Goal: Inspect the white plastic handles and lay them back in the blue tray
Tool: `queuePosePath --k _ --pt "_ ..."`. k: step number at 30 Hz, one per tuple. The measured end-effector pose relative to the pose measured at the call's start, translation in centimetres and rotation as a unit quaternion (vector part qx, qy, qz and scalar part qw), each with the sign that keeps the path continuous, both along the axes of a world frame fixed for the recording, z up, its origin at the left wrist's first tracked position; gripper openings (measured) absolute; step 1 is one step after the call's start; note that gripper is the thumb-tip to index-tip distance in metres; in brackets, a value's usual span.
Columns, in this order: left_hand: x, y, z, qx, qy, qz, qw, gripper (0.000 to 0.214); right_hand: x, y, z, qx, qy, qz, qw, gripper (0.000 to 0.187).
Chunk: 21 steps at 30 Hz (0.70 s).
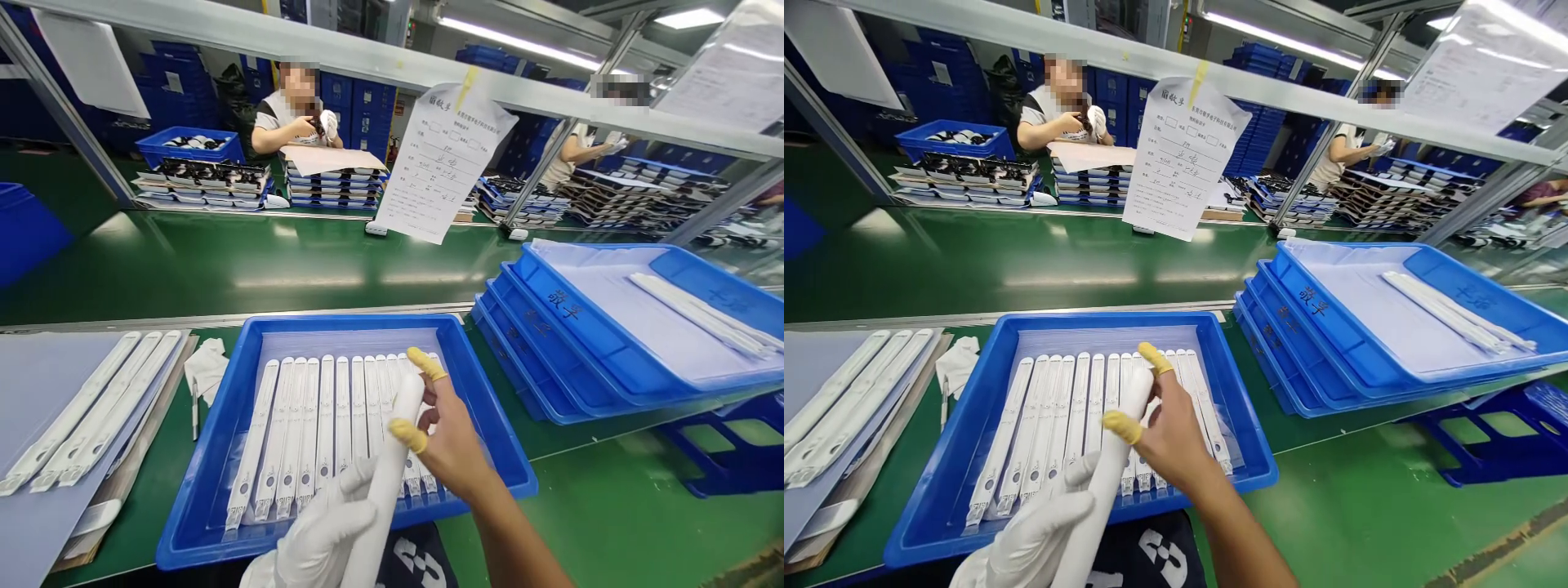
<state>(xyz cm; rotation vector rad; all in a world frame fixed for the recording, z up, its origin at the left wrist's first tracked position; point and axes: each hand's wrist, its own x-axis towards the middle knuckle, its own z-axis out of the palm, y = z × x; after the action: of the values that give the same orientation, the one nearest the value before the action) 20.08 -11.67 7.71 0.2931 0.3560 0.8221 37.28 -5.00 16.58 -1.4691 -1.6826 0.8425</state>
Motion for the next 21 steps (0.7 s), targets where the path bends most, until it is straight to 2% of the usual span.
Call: queuePosePath --k 3,4,7,9,13,16,18,19,20,21 --pt "-0.6 -0.5 -0.3 0.065 -0.012 -0.019 0.998 0.042 -2.7 -0.7 1.7 -0.005 0.11 -0.024 0.994 0.039" --pt "-1.0 -0.6 -0.4 0.07 -0.016 -0.026 0.997 0.043 -3.2 -0.6 2.0 -0.021 0.139 -0.033 0.989 0.035" --pt "-1.9 -0.8 -0.5 0.067 -0.027 -0.038 0.997 0.042 -3.7 -0.2 2.4 -0.096 0.239 -0.037 0.966 0.052" --pt "-2.1 -0.8 -0.6 0.085 -0.026 -0.023 0.996 0.042 -3.8 0.1 2.5 -0.141 0.292 -0.034 0.945 0.059" --pt "-1.7 -0.7 -0.6 0.114 -0.036 -0.01 0.993 0.047 -4.1 0.4 2.6 -0.168 0.333 -0.053 0.926 0.062" --pt "-1.7 -0.7 0.2 0.102 -0.052 -0.026 0.993 0.049 -3.8 0.3 2.2 -0.169 0.348 -0.032 0.921 0.069" --pt "-2.2 -0.2 1.2 0.117 0.019 -0.024 0.993 0.045 -2.9 0.3 1.4 -0.13 0.319 -0.02 0.939 0.068" --pt "-2.5 0.4 1.8 0.144 0.1 -0.015 0.984 0.042 -2.2 0.2 0.8 -0.092 0.285 -0.03 0.954 0.063" --pt "-2.8 1.3 2.3 0.194 0.212 -0.004 0.958 0.04 -1.4 0.2 -0.1 -0.046 0.241 -0.053 0.968 0.057" --pt "-3.0 2.6 2.7 0.252 0.334 0.015 0.908 0.037 -0.6 0.0 -1.2 -0.001 0.192 -0.082 0.978 0.053"
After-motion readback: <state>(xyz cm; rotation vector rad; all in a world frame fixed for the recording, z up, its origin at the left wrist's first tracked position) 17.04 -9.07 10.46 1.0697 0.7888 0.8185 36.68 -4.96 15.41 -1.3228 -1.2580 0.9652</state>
